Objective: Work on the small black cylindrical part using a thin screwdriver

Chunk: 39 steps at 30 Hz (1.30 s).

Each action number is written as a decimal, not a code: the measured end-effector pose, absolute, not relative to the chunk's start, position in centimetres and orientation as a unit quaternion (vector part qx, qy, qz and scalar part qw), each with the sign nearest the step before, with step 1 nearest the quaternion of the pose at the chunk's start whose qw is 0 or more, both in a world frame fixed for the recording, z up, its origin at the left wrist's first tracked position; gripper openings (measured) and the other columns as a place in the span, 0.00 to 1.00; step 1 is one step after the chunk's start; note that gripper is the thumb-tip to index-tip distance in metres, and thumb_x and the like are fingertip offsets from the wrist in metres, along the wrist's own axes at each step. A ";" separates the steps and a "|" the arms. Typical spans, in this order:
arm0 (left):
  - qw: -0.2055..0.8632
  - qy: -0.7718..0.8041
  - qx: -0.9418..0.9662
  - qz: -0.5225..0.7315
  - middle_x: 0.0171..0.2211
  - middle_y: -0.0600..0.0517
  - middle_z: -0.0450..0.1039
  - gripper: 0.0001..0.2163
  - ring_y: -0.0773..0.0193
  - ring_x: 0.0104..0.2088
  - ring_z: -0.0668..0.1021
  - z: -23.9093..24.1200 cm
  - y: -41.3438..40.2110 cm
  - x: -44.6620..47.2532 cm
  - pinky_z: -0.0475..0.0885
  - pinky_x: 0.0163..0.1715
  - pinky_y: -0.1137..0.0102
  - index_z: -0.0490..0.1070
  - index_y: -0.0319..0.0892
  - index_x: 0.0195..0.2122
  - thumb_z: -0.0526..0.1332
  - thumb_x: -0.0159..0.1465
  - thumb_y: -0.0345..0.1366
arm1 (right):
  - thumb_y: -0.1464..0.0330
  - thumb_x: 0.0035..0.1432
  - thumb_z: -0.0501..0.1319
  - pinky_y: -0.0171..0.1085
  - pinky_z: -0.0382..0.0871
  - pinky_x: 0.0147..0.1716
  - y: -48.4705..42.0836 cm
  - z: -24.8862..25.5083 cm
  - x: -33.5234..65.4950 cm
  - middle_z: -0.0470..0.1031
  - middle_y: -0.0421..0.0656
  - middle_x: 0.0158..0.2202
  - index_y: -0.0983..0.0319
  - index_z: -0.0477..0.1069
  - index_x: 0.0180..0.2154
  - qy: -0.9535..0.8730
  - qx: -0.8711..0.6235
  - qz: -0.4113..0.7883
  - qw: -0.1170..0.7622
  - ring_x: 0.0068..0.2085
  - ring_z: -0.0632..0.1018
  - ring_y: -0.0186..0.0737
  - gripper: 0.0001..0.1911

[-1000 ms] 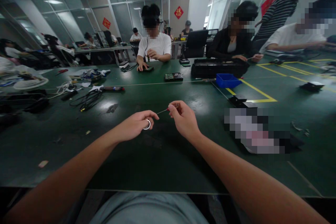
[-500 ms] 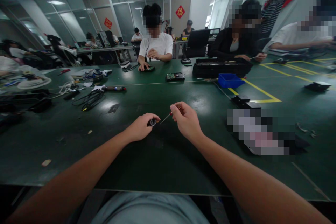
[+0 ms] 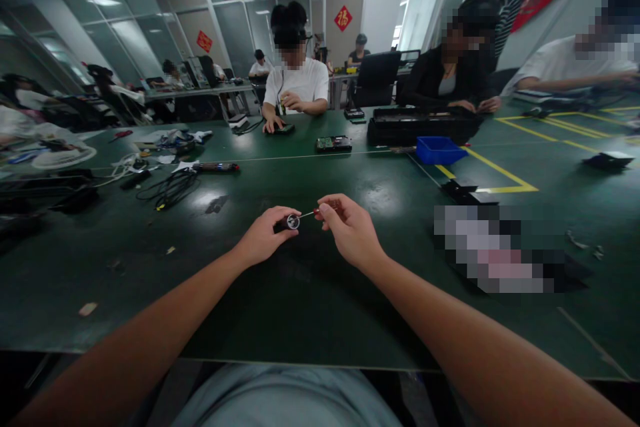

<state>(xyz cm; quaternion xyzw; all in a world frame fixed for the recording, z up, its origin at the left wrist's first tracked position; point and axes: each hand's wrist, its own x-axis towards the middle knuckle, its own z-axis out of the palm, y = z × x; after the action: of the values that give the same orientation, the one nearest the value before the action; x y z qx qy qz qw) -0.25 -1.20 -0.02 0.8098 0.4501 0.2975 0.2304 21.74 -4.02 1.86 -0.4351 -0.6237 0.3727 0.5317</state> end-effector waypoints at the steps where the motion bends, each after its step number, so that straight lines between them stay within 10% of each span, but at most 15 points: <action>1: 0.231 0.441 0.813 0.302 0.51 0.50 0.74 0.17 0.56 0.53 0.73 -0.1 -1.2 -0.3 0.66 0.56 0.59 0.73 0.47 0.53 0.66 0.63 0.33 | 0.60 0.64 0.59 0.42 0.73 0.35 -4.0 1.8 21.7 0.79 0.43 0.33 0.60 0.73 0.43 -0.626 -0.437 0.370 0.530 0.33 0.78 0.39 0.11; 39: 0.255 0.428 0.817 0.292 0.51 0.50 0.75 0.18 0.56 0.51 0.75 -0.6 -0.9 -0.9 0.67 0.54 0.59 0.73 0.48 0.55 0.66 0.63 0.38 | 0.57 0.67 0.53 0.39 0.66 0.30 -4.5 2.9 22.0 0.72 0.39 0.24 0.59 0.72 0.36 -0.677 -0.486 0.324 0.448 0.28 0.74 0.38 0.16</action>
<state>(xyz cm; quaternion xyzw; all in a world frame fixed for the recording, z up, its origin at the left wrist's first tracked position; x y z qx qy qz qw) -0.88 -0.87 -0.65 0.8166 0.4278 0.2918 0.2549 21.97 -4.46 2.88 -0.4857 -0.6766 0.3244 0.4484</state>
